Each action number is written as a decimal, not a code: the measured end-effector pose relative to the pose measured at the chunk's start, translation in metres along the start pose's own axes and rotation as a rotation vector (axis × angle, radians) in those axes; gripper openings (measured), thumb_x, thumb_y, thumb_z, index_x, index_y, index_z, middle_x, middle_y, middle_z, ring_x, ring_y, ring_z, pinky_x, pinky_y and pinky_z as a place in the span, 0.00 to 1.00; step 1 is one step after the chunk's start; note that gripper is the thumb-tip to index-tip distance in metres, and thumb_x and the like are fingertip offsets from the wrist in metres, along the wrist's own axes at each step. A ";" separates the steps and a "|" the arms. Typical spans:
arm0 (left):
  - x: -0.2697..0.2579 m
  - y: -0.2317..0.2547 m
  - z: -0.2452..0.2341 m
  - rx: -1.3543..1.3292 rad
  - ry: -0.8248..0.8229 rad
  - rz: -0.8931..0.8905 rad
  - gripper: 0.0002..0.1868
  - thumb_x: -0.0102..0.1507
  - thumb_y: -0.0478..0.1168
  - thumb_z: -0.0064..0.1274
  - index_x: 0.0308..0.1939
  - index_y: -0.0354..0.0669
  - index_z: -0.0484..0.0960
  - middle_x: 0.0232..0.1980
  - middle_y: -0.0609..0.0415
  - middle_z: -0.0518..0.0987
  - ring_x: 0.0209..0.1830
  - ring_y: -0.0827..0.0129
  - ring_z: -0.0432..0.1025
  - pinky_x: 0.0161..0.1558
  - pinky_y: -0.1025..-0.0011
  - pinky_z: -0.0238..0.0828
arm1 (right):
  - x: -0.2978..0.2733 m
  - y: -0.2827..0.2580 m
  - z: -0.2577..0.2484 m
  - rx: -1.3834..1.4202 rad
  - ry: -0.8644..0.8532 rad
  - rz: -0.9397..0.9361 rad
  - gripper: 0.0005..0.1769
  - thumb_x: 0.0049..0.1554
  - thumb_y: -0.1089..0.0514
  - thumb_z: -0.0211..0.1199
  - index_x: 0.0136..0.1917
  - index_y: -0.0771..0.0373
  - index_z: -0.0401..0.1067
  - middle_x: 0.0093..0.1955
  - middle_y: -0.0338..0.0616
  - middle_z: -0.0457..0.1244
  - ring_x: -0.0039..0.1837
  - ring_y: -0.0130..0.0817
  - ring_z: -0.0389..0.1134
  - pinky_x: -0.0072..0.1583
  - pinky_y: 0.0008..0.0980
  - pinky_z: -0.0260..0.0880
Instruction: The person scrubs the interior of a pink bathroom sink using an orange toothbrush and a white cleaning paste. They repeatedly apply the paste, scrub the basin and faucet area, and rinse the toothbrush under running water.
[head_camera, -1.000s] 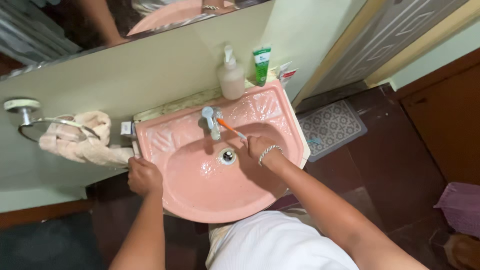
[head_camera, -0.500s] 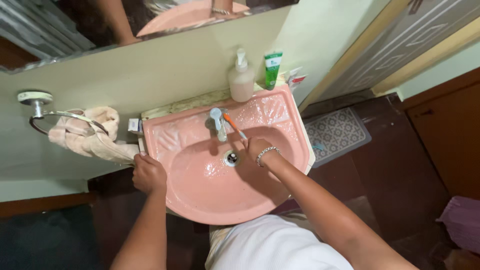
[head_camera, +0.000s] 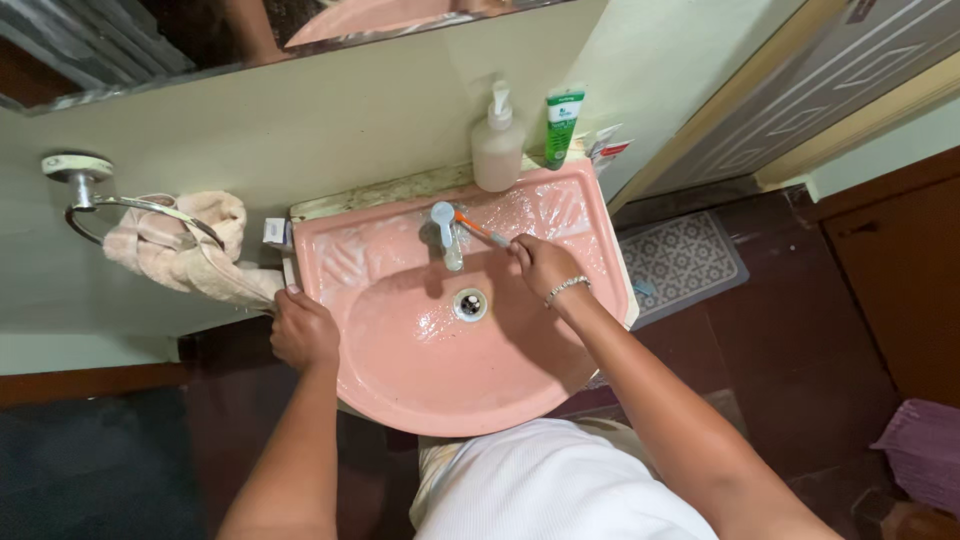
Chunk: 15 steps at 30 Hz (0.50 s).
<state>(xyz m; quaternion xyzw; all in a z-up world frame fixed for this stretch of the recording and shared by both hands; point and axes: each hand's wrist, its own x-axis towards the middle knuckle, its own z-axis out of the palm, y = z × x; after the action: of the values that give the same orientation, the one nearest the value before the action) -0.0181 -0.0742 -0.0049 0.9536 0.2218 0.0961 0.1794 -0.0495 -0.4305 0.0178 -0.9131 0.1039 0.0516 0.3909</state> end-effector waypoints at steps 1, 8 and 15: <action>0.001 -0.001 0.000 -0.004 0.017 0.019 0.20 0.74 0.51 0.34 0.46 0.40 0.76 0.40 0.34 0.82 0.36 0.30 0.75 0.37 0.38 0.70 | 0.005 -0.004 0.001 -0.012 -0.020 0.052 0.16 0.65 0.49 0.52 0.51 0.58 0.77 0.43 0.55 0.70 0.46 0.54 0.71 0.50 0.48 0.70; 0.000 -0.004 0.008 -0.004 0.023 0.007 0.18 0.74 0.49 0.35 0.47 0.41 0.76 0.37 0.34 0.82 0.35 0.31 0.76 0.36 0.39 0.71 | 0.035 0.020 0.004 0.078 -0.074 0.222 0.22 0.64 0.43 0.54 0.45 0.59 0.81 0.40 0.52 0.71 0.43 0.42 0.71 0.50 0.42 0.70; 0.002 -0.007 0.010 -0.010 0.023 0.015 0.19 0.74 0.50 0.34 0.46 0.41 0.76 0.38 0.34 0.82 0.35 0.32 0.76 0.36 0.40 0.72 | 0.036 0.055 -0.012 0.004 -0.204 0.282 0.25 0.64 0.40 0.54 0.41 0.58 0.82 0.38 0.51 0.71 0.42 0.44 0.72 0.52 0.42 0.70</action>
<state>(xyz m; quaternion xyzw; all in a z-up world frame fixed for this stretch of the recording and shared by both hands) -0.0170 -0.0700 -0.0164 0.9532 0.2162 0.1097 0.1808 -0.0272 -0.4821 -0.0189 -0.8788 0.1911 0.1980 0.3899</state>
